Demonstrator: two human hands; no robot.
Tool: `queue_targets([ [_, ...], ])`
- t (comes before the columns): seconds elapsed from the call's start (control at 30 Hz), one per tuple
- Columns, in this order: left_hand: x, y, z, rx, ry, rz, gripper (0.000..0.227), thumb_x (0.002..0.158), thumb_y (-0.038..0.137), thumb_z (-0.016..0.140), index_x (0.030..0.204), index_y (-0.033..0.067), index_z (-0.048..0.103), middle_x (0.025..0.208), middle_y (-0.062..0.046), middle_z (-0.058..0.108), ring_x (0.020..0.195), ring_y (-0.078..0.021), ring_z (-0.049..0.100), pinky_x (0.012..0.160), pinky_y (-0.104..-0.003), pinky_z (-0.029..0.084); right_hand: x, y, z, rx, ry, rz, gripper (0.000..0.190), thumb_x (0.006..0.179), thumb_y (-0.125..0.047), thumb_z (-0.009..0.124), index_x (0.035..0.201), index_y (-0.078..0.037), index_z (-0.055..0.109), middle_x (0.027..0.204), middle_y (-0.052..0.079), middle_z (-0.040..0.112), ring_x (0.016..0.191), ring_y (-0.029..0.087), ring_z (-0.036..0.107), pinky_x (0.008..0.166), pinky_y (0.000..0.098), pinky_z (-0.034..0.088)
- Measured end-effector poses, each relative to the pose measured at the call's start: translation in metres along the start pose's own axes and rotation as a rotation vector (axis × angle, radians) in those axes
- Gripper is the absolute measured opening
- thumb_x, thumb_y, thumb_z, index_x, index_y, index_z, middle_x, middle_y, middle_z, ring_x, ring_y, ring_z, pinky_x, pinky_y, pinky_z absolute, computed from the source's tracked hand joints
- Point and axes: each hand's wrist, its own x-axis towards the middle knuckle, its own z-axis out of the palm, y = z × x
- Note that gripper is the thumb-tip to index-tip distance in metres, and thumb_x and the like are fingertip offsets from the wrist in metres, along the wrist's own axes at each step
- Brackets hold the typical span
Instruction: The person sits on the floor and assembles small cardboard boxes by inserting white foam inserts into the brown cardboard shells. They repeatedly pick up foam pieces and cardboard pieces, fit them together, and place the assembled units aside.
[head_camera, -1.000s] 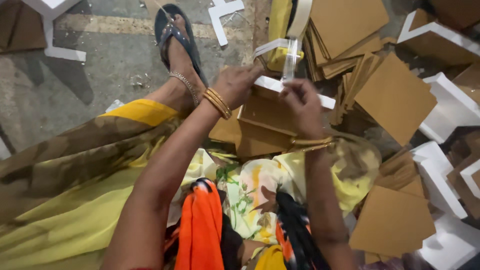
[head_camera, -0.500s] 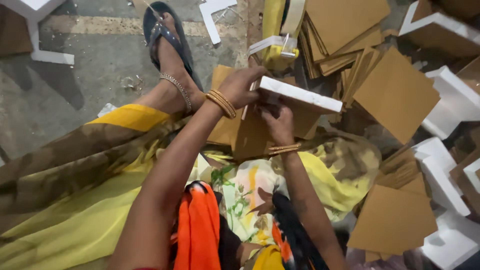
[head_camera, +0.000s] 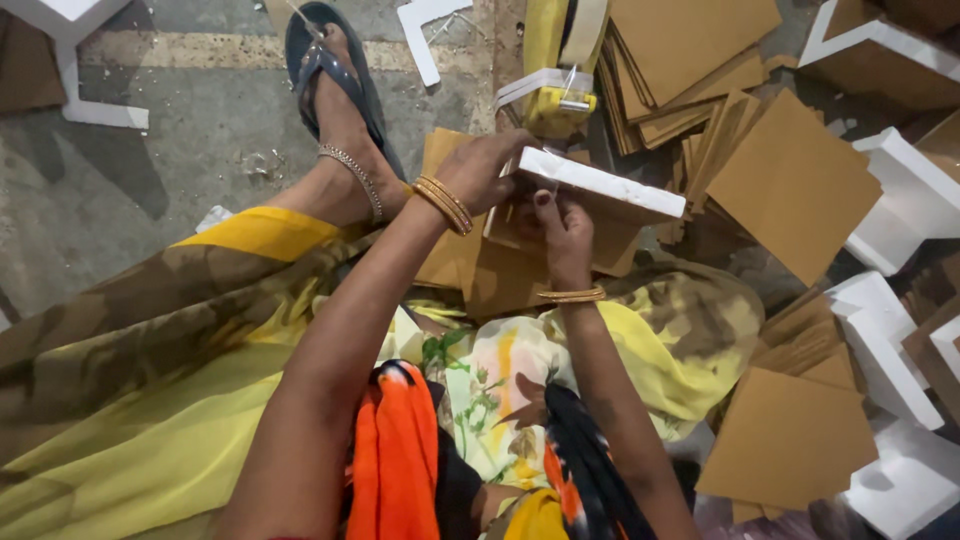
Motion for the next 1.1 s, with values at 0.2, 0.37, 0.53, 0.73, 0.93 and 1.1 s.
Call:
queue_targets([
  [0.2,-0.001,-0.005,0.002,0.032,0.037,0.046,0.058,0.075,0.006,0.070,0.131,0.0128,0.057,0.121,-0.016,0.069,0.112,-0.0395,0.064,0.095,-0.048,0.051,-0.007,0.005,0.004,-0.043,0.138,-0.140,0.021,0.103,-0.023,0.072,0.099,-0.003,0.068,0.087,0.005,0.070,0.075,0.008,0.062,0.069,0.0235,0.052],
  [0.37,0.010,-0.003,-0.002,0.119,-0.143,-0.150,0.036,0.093,0.016,0.070,0.127,0.0093,0.059,0.116,-0.015,0.073,0.114,-0.0386,0.067,0.097,-0.049,0.053,-0.023,-0.005,0.010,0.044,0.061,-0.263,0.014,0.102,-0.018,0.070,0.097,-0.006,0.066,0.089,0.001,0.068,0.082,0.009,0.064,0.079,0.0235,0.052],
  [0.53,0.017,-0.004,-0.002,0.042,-0.028,-0.058,0.055,0.080,0.010,0.069,0.133,0.0100,0.056,0.111,-0.019,0.070,0.104,-0.0410,0.066,0.088,-0.050,0.052,-0.027,-0.006,0.012,0.078,0.055,-0.224,0.013,0.102,-0.017,0.070,0.097,-0.006,0.065,0.088,0.002,0.068,0.080,0.008,0.063,0.076,0.0239,0.051],
  [0.73,0.017,-0.017,0.004,0.049,-0.034,-0.028,0.049,0.085,0.025,0.074,0.129,0.0097,0.060,0.113,-0.019,0.071,0.107,-0.0411,0.066,0.090,-0.049,0.053,-0.004,-0.002,0.009,-0.091,0.090,-0.041,0.015,0.101,-0.019,0.066,0.099,-0.004,0.065,0.090,0.003,0.068,0.077,0.010,0.066,0.066,0.0268,0.059],
  [0.93,0.021,-0.024,0.002,-0.149,-0.114,-0.056,0.066,0.076,0.035,0.077,0.134,0.0087,0.058,0.116,-0.020,0.071,0.106,-0.0364,0.068,0.091,-0.045,0.054,0.015,0.001,-0.003,-0.088,0.083,0.107,0.017,0.098,-0.017,0.064,0.106,-0.002,0.065,0.088,0.006,0.069,0.070,0.014,0.069,0.058,0.0285,0.060],
  [1.1,0.018,0.001,0.005,-0.177,-0.031,-0.189,0.078,0.084,0.060,0.082,0.134,0.0060,0.057,0.122,-0.022,0.068,0.110,-0.0344,0.068,0.093,-0.043,0.053,0.017,0.010,-0.005,-0.069,0.015,0.026,0.017,0.101,-0.014,0.061,0.111,0.000,0.064,0.093,0.006,0.071,0.073,0.013,0.069,0.060,0.0267,0.058],
])
